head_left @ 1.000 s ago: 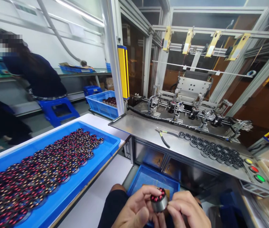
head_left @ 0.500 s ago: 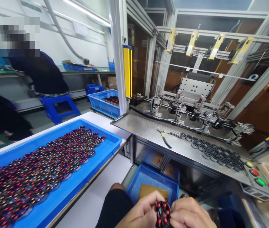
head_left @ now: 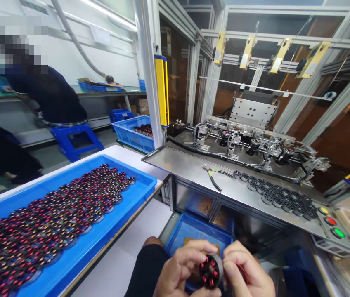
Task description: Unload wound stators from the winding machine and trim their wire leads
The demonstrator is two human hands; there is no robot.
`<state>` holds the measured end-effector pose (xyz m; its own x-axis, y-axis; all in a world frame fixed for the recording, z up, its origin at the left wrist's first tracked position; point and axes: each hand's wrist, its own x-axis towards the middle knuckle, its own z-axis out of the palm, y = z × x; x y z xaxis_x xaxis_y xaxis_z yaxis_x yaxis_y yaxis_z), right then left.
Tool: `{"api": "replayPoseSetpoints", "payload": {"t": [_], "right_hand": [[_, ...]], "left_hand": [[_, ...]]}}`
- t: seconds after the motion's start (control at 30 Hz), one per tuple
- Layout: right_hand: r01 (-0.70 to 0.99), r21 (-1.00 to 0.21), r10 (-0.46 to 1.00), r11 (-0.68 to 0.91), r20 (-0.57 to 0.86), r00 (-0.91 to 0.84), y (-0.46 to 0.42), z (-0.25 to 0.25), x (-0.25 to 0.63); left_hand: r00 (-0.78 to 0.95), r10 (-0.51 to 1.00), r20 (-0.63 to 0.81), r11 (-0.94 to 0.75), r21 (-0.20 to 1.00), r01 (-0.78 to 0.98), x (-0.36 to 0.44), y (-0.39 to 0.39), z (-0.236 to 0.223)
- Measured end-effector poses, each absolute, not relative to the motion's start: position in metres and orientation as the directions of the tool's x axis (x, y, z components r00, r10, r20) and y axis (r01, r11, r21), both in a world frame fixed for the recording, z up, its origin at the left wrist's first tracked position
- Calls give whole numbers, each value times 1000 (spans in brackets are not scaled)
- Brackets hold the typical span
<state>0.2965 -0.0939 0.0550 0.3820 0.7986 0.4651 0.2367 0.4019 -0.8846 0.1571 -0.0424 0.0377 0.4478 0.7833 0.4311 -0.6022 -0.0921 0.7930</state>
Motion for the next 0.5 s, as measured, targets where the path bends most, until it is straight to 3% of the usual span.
{"api": "replayPoseSetpoints", "payload": {"t": [0.1, 0.2, 0.33, 0.5], "right_hand": [[-68, -980, 937, 189, 159, 312, -94, 52, 299], [-262, -965, 973, 1, -60, 225, -92, 50, 298], [-402, -913, 963, -61, -160, 216, -90, 47, 293], [-414, -904, 975, -104, -175, 136, -93, 39, 292]], "left_hand": [[353, 784, 510, -306, 813, -495, 151, -41, 45], [335, 810, 482, -342, 851, -398, 148, -41, 53], [307, 867, 393, -264, 884, -385, 148, -44, 58], [355, 819, 452, -341, 879, -334, 144, -39, 59]]}}
